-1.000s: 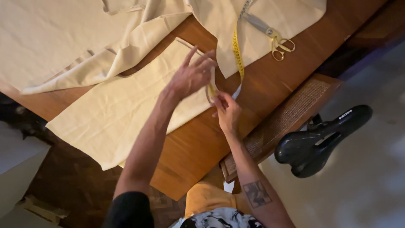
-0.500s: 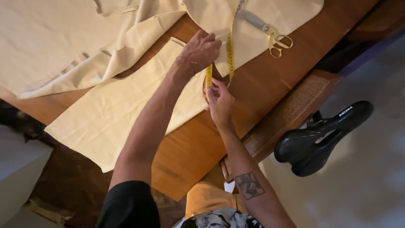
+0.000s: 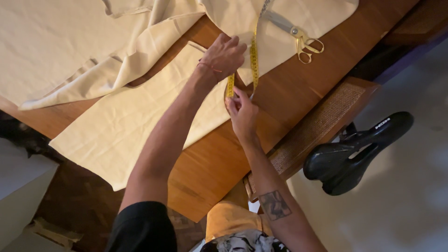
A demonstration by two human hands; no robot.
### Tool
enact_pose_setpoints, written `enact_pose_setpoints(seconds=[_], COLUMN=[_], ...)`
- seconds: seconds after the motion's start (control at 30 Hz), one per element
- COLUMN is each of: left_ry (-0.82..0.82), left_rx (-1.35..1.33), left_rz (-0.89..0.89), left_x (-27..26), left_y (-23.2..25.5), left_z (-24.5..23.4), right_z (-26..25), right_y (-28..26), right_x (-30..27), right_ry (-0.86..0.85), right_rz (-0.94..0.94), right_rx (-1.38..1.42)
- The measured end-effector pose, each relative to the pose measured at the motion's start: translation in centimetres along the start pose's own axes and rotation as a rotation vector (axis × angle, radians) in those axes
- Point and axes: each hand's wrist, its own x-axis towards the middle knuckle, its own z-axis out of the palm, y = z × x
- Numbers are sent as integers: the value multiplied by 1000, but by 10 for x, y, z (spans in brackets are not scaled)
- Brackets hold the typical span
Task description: The recorder is cutting and measuring cream-colored fabric using scissors and a measuring tape on a workshop table.
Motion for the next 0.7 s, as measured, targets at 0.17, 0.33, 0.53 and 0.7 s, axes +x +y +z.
enact_pose_setpoints(seconds=[0.17,0.33,0.53,0.7], left_ry=[23,63,84,59], left_rx=[-28,-26,8,-9], left_rz=[-16,-19,-29,-74], left_x=[0,-1,-6,-16], left_y=[-1,1,6,7], left_z=[-5,-3,-9,-8], right_z=[-9,-23,-36,-37], right_y=[-12,-26,-28,-23], right_x=[-7,-19,-18,-7], right_ry=[62,79,80,74], right_rz=[-51,-104,-183,-157], right_rx=[-406,-410,-492,-529])
